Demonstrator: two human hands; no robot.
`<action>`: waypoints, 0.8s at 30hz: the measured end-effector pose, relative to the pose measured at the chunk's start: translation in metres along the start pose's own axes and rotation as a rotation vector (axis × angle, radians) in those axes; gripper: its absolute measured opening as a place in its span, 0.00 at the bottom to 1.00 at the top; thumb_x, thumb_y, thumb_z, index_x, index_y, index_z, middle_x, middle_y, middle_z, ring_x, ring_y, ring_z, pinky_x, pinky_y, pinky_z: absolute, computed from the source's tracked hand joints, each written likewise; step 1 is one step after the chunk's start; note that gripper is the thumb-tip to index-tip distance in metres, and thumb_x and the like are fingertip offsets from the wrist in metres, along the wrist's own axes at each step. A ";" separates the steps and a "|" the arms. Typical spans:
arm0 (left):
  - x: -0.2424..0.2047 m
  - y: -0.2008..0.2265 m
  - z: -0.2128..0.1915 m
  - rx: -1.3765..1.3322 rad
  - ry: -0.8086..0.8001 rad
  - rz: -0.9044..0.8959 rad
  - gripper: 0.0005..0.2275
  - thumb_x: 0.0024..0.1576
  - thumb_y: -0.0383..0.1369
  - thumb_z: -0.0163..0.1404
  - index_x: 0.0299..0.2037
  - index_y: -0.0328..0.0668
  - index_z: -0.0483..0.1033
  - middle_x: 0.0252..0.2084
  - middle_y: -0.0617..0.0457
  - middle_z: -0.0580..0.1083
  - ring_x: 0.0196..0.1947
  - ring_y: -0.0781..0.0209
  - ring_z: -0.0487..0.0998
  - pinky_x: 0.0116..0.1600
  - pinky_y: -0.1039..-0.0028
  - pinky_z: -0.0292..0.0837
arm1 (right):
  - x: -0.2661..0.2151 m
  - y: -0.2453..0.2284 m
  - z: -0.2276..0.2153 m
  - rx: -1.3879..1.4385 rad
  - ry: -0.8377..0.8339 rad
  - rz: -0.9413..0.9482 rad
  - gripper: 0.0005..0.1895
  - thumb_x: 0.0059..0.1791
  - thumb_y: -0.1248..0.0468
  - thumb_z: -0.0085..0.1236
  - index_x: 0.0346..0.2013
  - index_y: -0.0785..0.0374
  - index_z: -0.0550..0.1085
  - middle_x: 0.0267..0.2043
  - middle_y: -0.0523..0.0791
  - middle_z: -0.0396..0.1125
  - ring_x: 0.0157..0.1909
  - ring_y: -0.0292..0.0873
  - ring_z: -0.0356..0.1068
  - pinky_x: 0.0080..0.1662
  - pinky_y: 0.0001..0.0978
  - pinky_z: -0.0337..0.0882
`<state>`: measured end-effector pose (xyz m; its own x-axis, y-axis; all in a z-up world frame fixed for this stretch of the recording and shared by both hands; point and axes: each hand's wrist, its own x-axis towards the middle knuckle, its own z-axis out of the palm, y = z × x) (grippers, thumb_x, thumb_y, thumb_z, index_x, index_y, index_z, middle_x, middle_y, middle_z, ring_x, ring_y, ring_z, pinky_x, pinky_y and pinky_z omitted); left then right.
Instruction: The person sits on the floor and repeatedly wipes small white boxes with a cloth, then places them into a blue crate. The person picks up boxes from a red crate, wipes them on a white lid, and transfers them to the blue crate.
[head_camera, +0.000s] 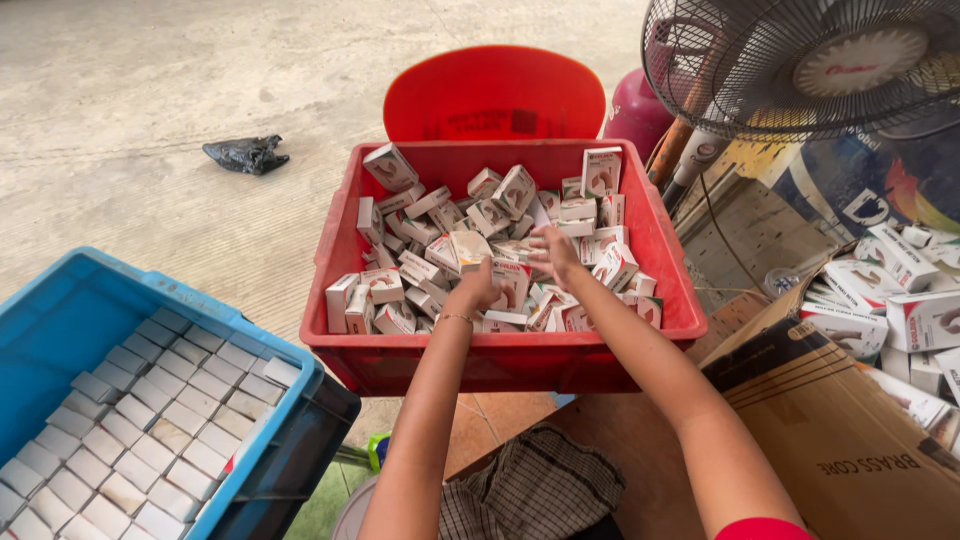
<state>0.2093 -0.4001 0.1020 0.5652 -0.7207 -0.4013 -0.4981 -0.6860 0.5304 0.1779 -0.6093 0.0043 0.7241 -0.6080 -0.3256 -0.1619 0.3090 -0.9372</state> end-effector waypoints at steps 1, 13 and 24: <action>-0.001 0.000 -0.002 -0.001 -0.006 -0.007 0.30 0.56 0.45 0.40 0.67 0.49 0.43 0.55 0.32 0.65 0.59 0.38 0.64 0.60 0.56 0.61 | -0.010 -0.006 0.002 0.000 -0.001 0.009 0.28 0.42 0.48 0.47 0.52 0.60 0.64 0.52 0.55 0.58 0.50 0.53 0.63 0.53 0.47 0.65; 0.082 -0.040 0.031 -0.454 0.440 0.085 0.21 0.61 0.42 0.36 0.63 0.46 0.55 0.44 0.25 0.70 0.54 0.34 0.68 0.58 0.56 0.62 | -0.026 -0.001 0.013 0.019 -0.223 0.113 0.36 0.43 0.40 0.47 0.60 0.55 0.59 0.58 0.51 0.57 0.57 0.54 0.59 0.52 0.50 0.65; -0.092 0.029 -0.016 -1.009 0.474 0.058 0.42 0.53 0.55 0.39 0.68 0.32 0.35 0.65 0.23 0.45 0.68 0.35 0.40 0.68 0.56 0.35 | -0.145 -0.052 0.053 0.061 -0.516 -0.191 0.37 0.44 0.54 0.46 0.67 0.57 0.52 0.68 0.50 0.47 0.64 0.51 0.51 0.57 0.44 0.59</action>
